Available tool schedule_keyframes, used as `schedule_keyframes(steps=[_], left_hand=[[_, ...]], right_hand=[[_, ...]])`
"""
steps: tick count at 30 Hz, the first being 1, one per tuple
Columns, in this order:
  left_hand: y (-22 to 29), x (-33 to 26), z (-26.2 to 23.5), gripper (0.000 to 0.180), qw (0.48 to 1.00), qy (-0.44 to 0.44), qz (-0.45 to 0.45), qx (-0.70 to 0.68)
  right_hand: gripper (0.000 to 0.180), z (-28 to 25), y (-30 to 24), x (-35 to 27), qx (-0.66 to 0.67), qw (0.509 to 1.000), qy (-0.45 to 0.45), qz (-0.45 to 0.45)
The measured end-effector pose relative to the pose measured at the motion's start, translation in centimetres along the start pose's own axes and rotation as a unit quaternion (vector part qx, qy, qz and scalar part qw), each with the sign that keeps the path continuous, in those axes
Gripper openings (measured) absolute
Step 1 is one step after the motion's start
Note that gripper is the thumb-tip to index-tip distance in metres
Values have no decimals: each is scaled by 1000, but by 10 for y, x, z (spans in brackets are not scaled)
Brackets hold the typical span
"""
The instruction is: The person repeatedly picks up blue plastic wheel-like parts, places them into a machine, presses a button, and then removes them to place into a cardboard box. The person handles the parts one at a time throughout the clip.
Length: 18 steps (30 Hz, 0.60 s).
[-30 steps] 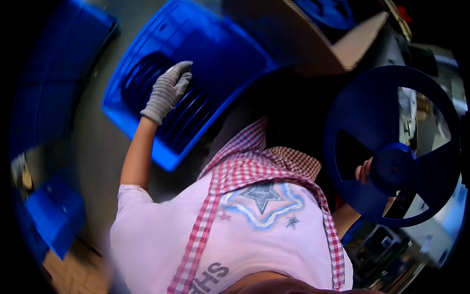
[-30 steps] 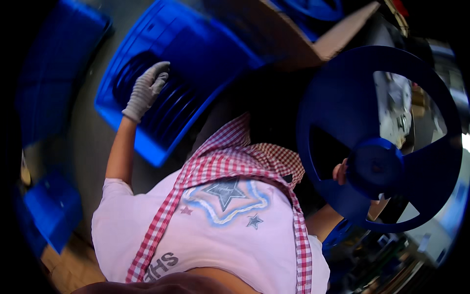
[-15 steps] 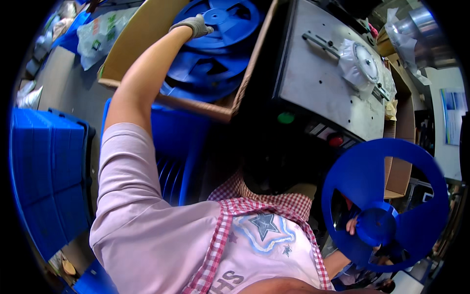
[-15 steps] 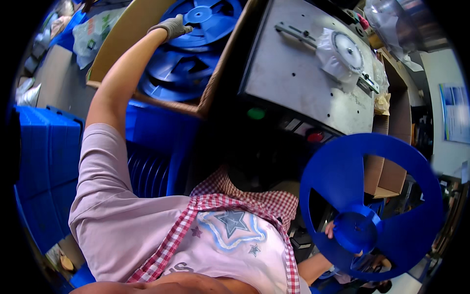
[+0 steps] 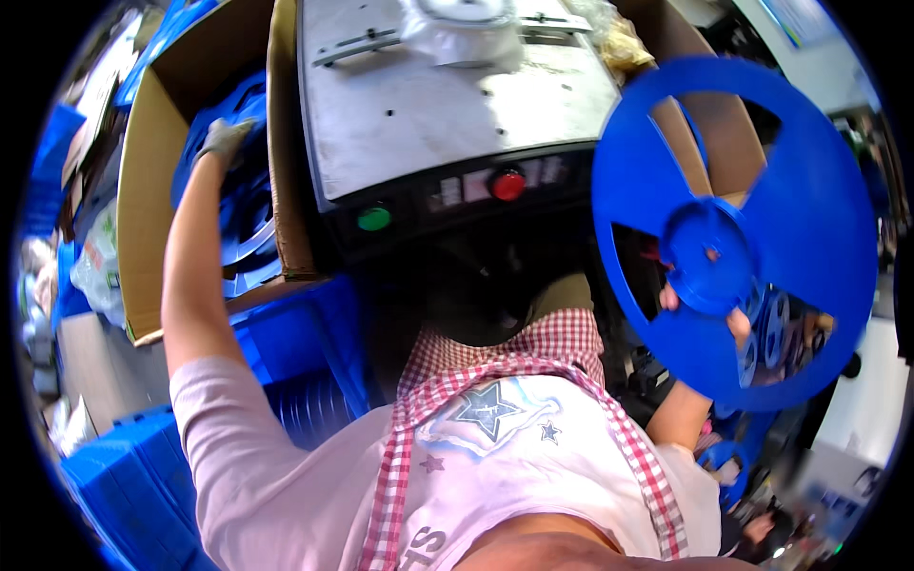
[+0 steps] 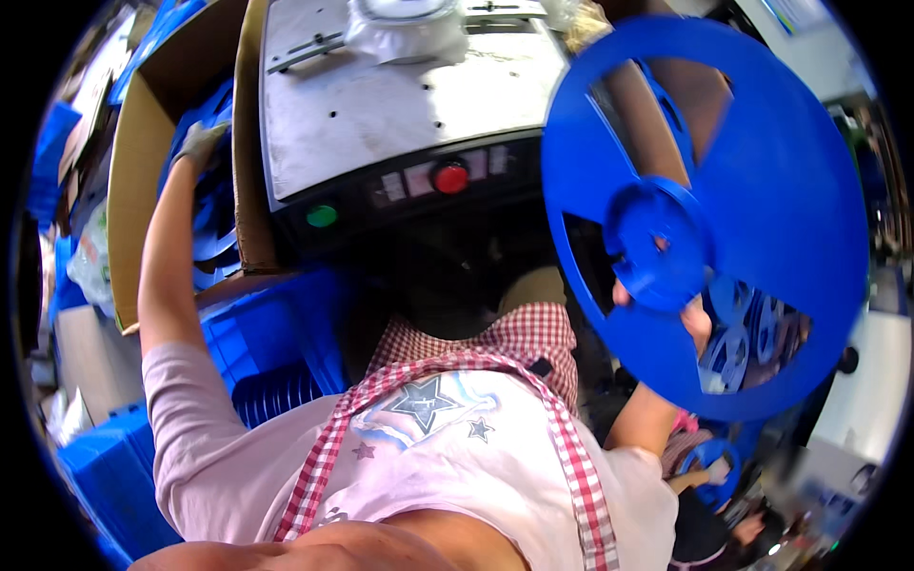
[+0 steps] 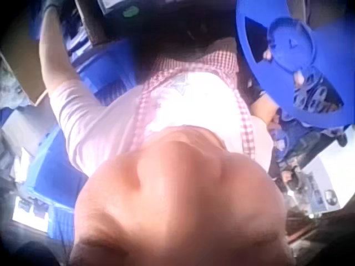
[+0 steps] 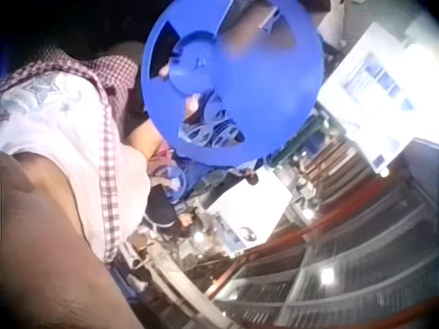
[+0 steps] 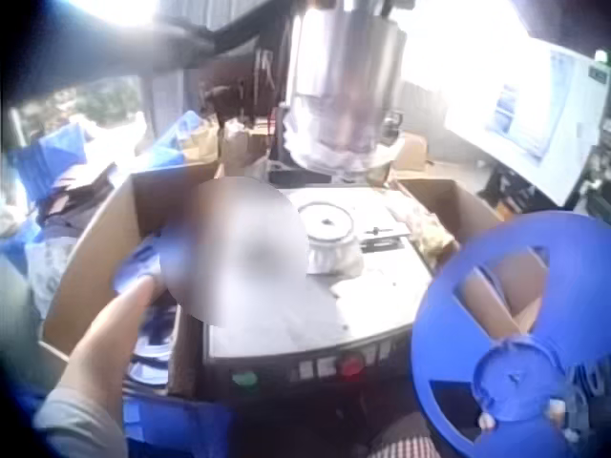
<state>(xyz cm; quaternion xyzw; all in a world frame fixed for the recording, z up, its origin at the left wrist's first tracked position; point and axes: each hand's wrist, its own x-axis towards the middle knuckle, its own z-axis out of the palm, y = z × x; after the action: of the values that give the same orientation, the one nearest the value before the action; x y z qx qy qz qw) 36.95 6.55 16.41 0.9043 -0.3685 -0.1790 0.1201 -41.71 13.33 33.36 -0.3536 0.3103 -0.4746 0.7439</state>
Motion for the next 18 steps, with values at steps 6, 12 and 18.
schedule_keyframes(steps=[6,12,18], left_hand=[[-51,-90,-110,49,920,207,325,72],[11,-357,-105,45,863,314,277,-282],[119,-483,-21,41,811,365,343,-303]], right_hand=[[67,32,-26,10,-472,870,-85,-117],[57,40,-7,18,-721,611,-38,-323],[54,27,26,32,-632,692,-58,-343]])
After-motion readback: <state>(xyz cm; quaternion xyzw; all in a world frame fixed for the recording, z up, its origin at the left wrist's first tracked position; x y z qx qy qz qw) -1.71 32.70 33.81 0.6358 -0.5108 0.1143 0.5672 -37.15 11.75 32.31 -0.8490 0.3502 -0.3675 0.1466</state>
